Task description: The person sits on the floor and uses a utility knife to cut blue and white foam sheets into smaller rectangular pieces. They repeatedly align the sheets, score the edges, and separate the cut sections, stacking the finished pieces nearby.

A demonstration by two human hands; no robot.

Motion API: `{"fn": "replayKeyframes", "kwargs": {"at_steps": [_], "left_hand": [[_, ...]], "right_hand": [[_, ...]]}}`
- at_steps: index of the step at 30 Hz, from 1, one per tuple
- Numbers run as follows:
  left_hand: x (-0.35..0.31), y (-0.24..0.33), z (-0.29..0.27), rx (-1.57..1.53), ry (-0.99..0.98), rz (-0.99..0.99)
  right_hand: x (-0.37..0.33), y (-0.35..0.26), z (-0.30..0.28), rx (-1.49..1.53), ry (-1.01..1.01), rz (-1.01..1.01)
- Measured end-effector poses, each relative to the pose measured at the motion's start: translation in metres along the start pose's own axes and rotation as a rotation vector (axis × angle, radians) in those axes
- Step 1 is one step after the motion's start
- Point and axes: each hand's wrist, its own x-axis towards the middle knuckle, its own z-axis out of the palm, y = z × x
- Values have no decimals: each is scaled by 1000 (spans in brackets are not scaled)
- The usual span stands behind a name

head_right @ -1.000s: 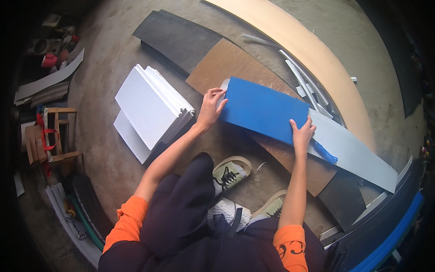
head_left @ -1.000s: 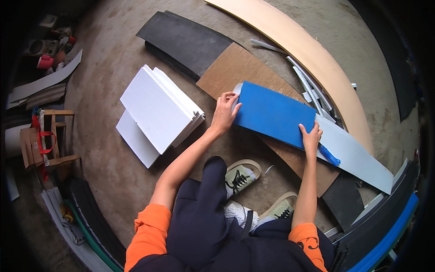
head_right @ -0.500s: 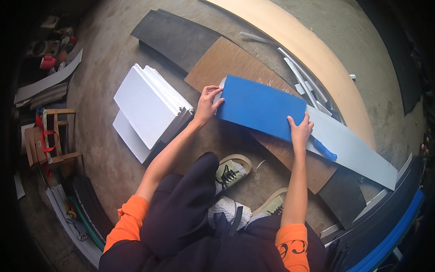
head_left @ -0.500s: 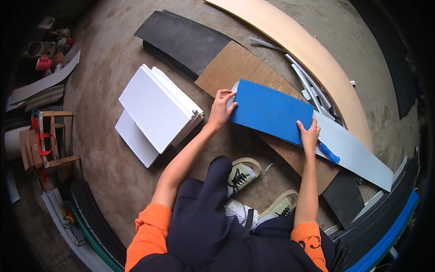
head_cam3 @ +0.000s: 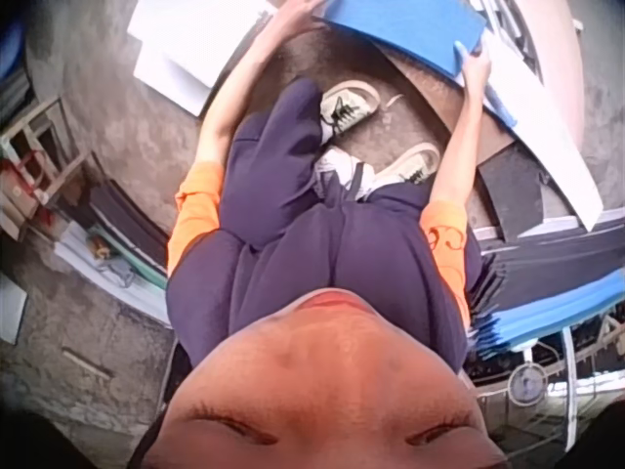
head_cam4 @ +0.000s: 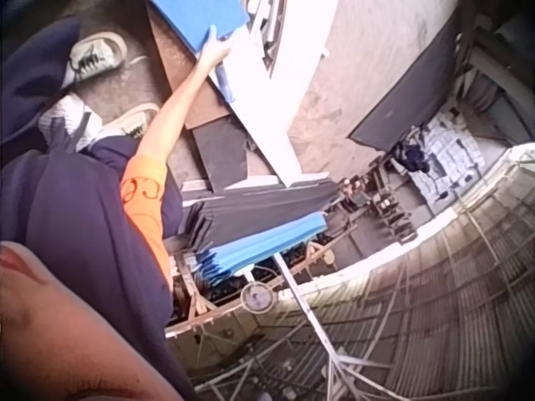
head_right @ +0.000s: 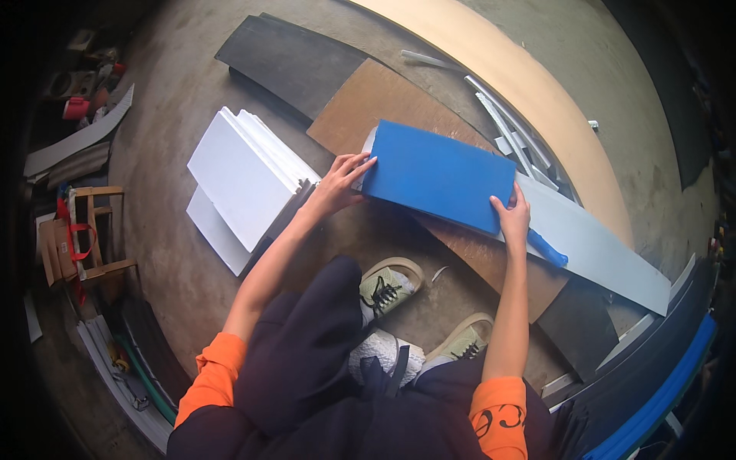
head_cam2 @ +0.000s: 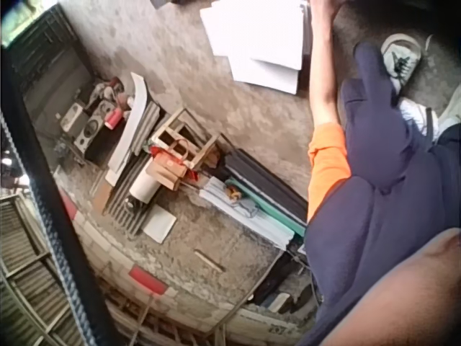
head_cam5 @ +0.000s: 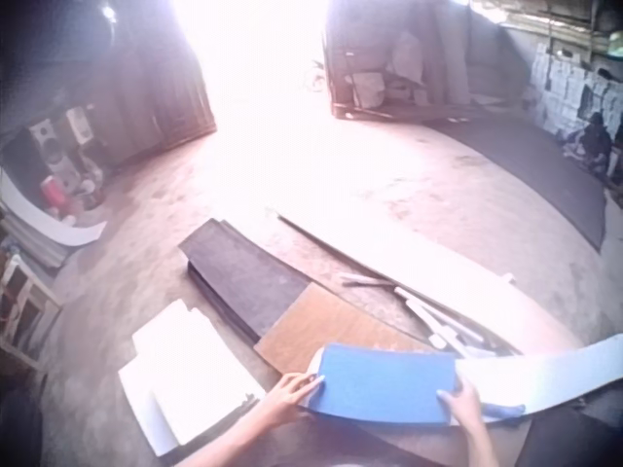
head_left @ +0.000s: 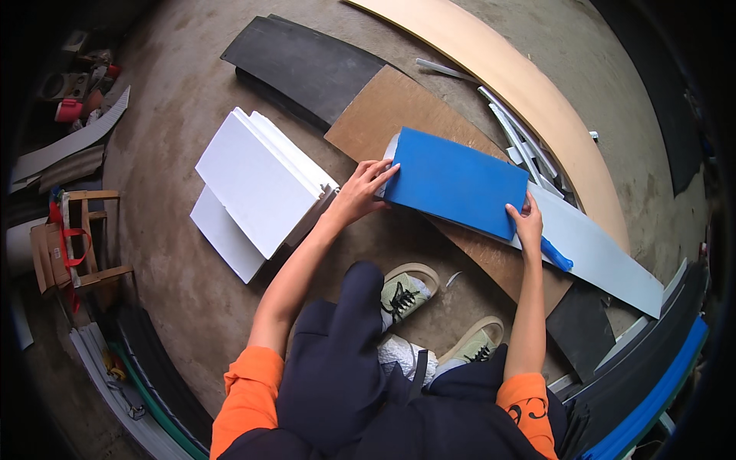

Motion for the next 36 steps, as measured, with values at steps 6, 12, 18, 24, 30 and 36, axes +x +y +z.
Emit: {"fn": "replayKeyframes", "kwargs": {"at_steps": [6,12,18,24,30,36], "left_hand": [[0,-3,3,-24,29,-15],[4,-8,6,-119,34,-31],[5,-4,11,-79,57,-47],[8,-2,6,-79,18,-81],[8,-1,5,-58,33,-53],[8,1,7,-47,36,-62]], "right_hand": [[-6,-11,-7,155,-41,31],[-9,-15,-16,225,-96,79],[-8,-13,-23,190,-115,57],[-13,-15,-24,164,-119,35],[-12,-16,-22,164,-119,45],[-12,-15,-25,148,-159,12]]}}
